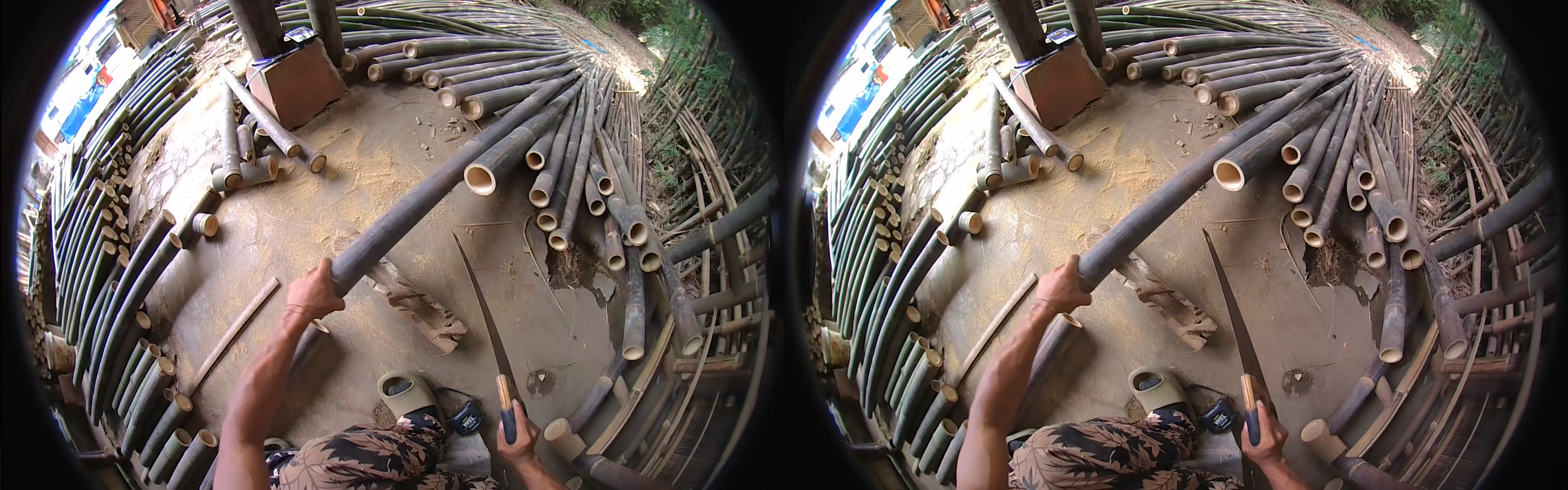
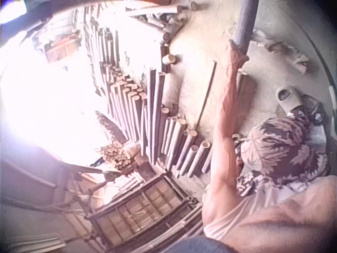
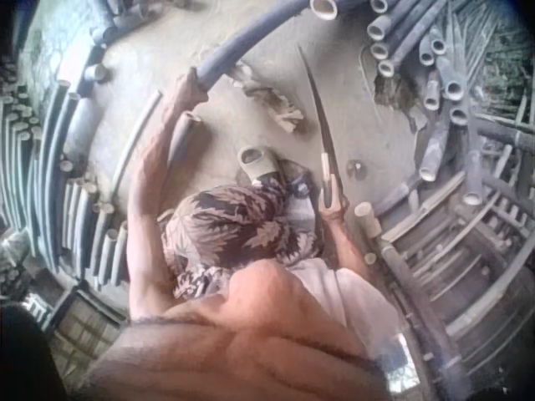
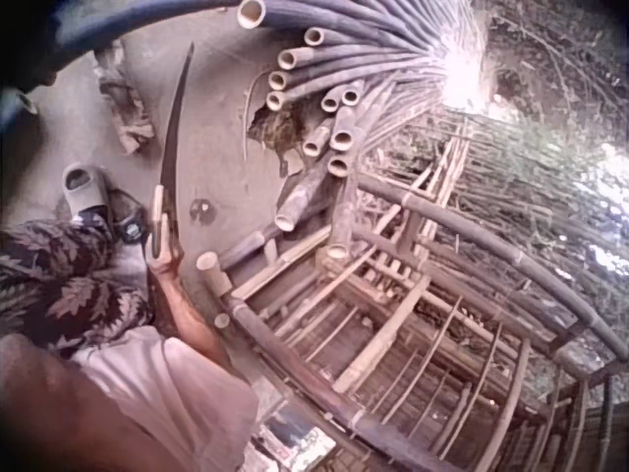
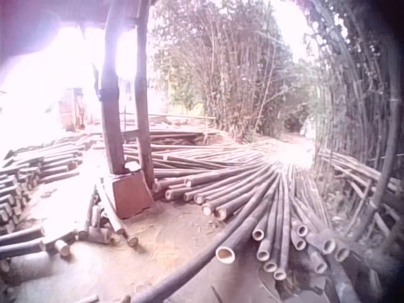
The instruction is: The person measures a bamboo pole with a tape measure and then saws through the pole with a hand saw.
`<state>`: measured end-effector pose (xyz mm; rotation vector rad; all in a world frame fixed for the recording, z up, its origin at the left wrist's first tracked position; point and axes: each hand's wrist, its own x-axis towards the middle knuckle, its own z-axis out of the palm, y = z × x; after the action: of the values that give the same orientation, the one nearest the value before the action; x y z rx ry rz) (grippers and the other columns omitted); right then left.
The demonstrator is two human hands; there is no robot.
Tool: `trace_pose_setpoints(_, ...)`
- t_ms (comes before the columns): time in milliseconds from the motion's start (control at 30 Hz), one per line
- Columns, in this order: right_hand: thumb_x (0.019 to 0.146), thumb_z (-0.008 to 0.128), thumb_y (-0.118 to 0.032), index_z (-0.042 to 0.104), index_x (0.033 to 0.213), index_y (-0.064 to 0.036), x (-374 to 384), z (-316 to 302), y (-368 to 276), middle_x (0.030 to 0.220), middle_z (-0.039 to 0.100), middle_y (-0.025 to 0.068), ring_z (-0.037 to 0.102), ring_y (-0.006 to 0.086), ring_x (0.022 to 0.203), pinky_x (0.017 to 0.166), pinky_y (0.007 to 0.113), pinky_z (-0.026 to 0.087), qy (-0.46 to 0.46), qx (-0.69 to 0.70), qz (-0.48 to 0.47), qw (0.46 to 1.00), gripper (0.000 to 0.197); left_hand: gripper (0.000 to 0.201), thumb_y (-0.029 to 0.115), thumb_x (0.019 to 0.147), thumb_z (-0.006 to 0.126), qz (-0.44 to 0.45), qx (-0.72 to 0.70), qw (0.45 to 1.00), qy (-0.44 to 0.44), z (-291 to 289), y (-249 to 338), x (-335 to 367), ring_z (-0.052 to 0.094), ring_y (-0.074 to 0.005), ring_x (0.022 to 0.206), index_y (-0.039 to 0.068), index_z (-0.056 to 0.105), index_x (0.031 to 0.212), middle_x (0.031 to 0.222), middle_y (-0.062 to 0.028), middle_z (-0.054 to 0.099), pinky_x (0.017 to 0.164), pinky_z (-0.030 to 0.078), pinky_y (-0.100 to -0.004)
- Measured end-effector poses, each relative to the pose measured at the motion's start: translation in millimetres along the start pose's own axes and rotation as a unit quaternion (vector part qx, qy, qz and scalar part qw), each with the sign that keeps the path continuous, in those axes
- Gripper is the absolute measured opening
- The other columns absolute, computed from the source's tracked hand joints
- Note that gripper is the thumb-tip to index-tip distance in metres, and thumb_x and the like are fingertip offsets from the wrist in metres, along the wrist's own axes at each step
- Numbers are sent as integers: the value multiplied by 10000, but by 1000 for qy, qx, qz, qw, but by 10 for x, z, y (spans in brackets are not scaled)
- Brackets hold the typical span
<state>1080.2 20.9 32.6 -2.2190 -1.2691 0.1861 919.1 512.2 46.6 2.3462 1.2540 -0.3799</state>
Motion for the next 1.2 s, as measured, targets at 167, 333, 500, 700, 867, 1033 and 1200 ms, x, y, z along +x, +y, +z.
trace_pose_setpoints(167, 760, 731, -120, 492, 1335, 57, -25, 420, 527, 986, 638, 210, 630, 363, 890, 828, 440, 488, -39, -66, -60, 995, 647, 840, 299, 552, 810, -4, -75, 996, -42, -829, -232, -1095, 690, -340, 868, 25, 506, 1287, 954, -217, 688, 782, 562, -387)
trace_pose_setpoints(333, 717, 786, -200, 445, 1410, -48, 154, 276, 299, 1238, 482, 197, 468, 373, 1151, 980, 459, 398, -239, -128, 53, 961, 788, 891, 330, 512, 846, -82, 4, 994, -76, -1125, -733, -2481, 659, -354, 978, 63, 516, 1295, 1024, -206, 679, 882, 509, -405)
trace_pose_setpoints(500, 676, 826, -169, 348, 1476, -75, 1225, 364, -506, 1347, 394, 174, 402, 375, 1237, 1062, 451, 361, -21, -59, -86, 994, 936, 886, 329, 504, 852, -178, 37, 977, -111, -1006, -1675, -3894, 655, -371, 980, 75, 514, 1283, 1019, -211, 678, 893, 510, -409)
trace_pose_setpoints(700, 657, 699, -31, 198, 1537, -95, 2851, 1199, -1372, 1495, 274, 178, 290, 372, 1381, 1150, 461, 295, 14, -140, -352, 925, 1015, 843, 184, 420, 855, -304, 90, 948, 2, -750, -2772, -5423, 591, -350, 1102, 124, 568, 1211, 1111, -143, 650, 986, 461, -417)
trace_pose_setpoints(867, 686, 720, -110, 552, 1168, -51, 2743, 1471, -2216, 1028, 627, 180, 613, 374, 946, 893, 484, 474, -84, -27, -568, 819, 514, 771, 74, 523, 799, -393, 114, 910, 67, 85, -3861, -6701, 532, -329, 1193, 185, 557, 1247, 1189, -100, 625, 1066, 367, -474)
trace_pose_setpoints(1033, 609, 720, -90, 542, 1081, -32, 1515, 1762, -3222, 907, 599, 172, 597, 388, 825, 738, 471, 487, -201, 61, -600, 772, 507, 602, 119, 724, 644, -614, 183, 629, 439, 936, -4069, -7698, 482, -375, 1225, 2, 456, 1284, 1247, -195, 532, 1045, 386, -469)
trace_pose_setpoints(1200, 551, 781, -132, 550, 1114, -43, 121, 2037, -4451, 945, 617, 176, 629, 386, 873, 771, 458, 514, -378, 52, -568, 729, 615, 654, 358, 881, 645, -350, -723, 407, 435, 2342, -2856, -6854, 510, -264, 1214, 23, 421, 1397, 1317, -150, 533, 1047, 408, -389)
